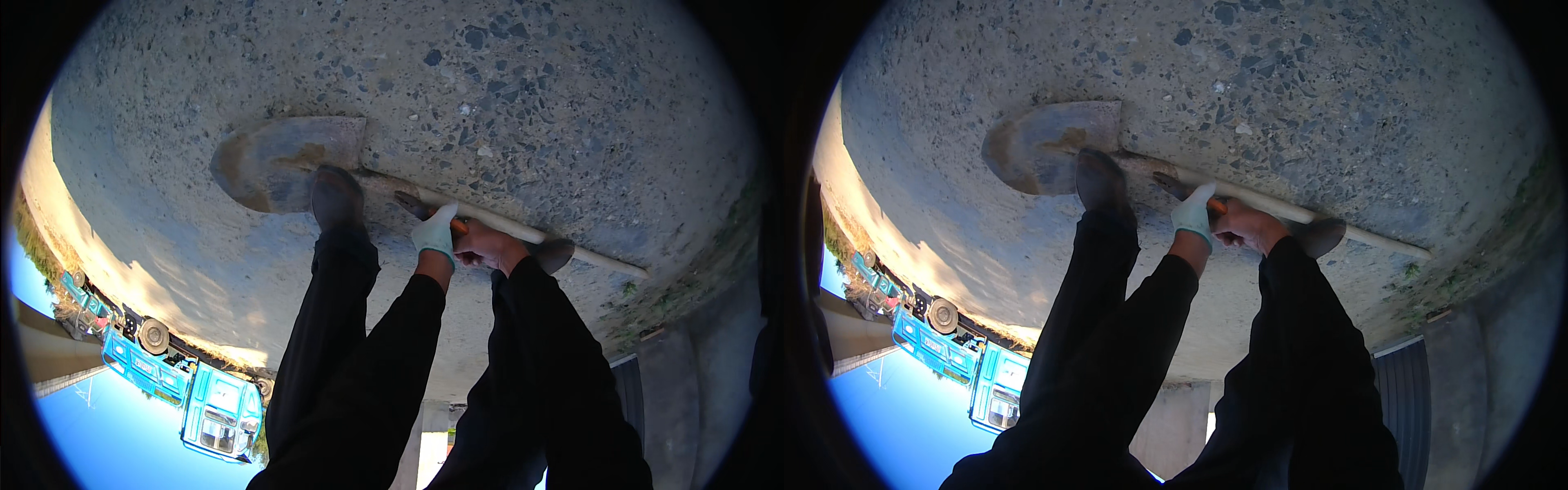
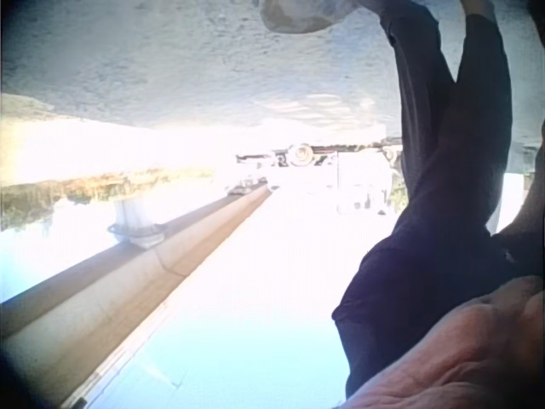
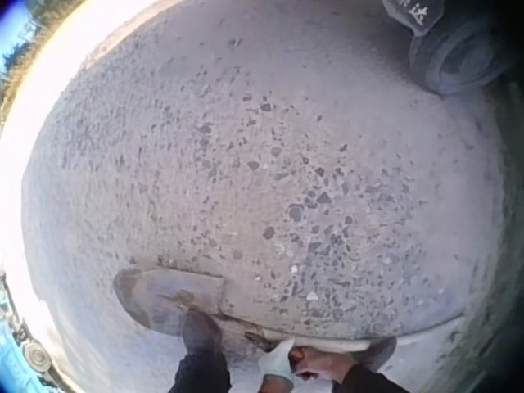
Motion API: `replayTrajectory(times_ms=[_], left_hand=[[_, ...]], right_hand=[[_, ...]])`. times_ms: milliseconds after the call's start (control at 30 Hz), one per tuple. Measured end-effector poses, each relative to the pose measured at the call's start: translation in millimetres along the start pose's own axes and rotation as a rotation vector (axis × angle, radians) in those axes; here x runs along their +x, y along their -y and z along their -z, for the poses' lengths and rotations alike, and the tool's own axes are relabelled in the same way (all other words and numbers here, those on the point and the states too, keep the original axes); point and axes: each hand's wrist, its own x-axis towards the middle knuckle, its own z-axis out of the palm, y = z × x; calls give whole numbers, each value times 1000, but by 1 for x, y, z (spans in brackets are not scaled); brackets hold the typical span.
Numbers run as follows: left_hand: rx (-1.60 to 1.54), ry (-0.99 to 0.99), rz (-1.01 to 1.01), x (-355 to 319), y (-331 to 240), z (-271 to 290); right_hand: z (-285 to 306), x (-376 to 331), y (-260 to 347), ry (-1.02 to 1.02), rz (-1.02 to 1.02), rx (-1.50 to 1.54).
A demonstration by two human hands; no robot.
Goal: The person uses pliers to scrape and clean the metal blade of a shovel, repeatedly rotating the tool to access different areas. The person holds the shovel with one hand while manipulating the pliers with the other, focusing on removing debris from the blade surface.
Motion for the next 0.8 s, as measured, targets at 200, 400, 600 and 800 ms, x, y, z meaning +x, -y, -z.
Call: replayTrajectory(times_ms=[200, 400, 600, 800], left_hand=[[16, -57, 31, 8, -3, -7], [70, -42, 27, 0, -8, -3], [97, 19, 18, 1, -7, 6], [127, 16, 11, -8, -17, -1]], right_hand=[[-7, -9, 2, -93, 11, 1], [-12, -12, 2, -114, -7, -39], [-18, -16, -1, -113, 46, -4], [-23, -22, -2, -141, 63, 41]])
